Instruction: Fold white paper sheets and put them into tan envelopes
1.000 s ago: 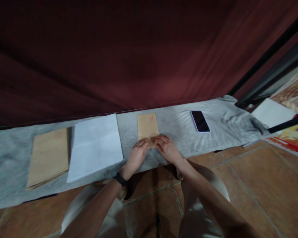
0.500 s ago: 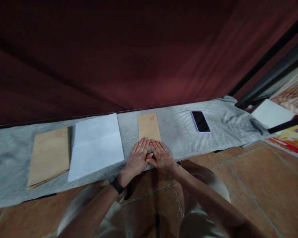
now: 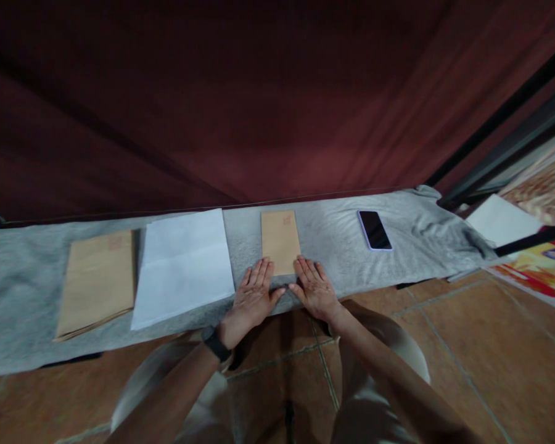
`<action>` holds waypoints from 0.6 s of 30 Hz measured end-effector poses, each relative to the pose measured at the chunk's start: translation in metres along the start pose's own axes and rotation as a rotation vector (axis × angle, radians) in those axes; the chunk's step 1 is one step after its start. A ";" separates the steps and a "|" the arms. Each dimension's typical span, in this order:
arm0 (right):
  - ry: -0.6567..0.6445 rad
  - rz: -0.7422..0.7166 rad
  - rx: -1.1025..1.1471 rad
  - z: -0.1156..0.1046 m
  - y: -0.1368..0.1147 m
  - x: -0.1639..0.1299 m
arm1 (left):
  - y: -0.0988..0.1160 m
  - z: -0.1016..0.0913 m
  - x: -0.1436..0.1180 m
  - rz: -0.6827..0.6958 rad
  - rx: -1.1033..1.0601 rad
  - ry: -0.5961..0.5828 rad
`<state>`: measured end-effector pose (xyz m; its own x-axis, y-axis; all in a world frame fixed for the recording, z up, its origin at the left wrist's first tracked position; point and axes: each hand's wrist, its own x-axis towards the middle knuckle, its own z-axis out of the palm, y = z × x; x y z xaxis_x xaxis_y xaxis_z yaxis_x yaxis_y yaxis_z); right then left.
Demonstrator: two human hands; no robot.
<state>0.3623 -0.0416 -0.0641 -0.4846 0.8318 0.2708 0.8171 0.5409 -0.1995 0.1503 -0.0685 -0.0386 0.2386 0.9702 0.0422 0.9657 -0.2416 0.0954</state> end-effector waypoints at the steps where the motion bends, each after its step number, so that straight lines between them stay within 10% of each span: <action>1: 0.003 0.007 0.004 0.000 0.001 0.000 | 0.000 0.000 0.000 -0.005 -0.005 -0.003; 18: 0.003 -0.216 0.044 0.005 -0.018 0.008 | 0.001 -0.002 0.045 -0.032 -0.076 -0.058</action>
<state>0.3421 -0.0443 -0.0627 -0.6461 0.6954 0.3146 0.6798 0.7117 -0.1770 0.1623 -0.0252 -0.0346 0.2152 0.9764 -0.0200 0.9629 -0.2087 0.1710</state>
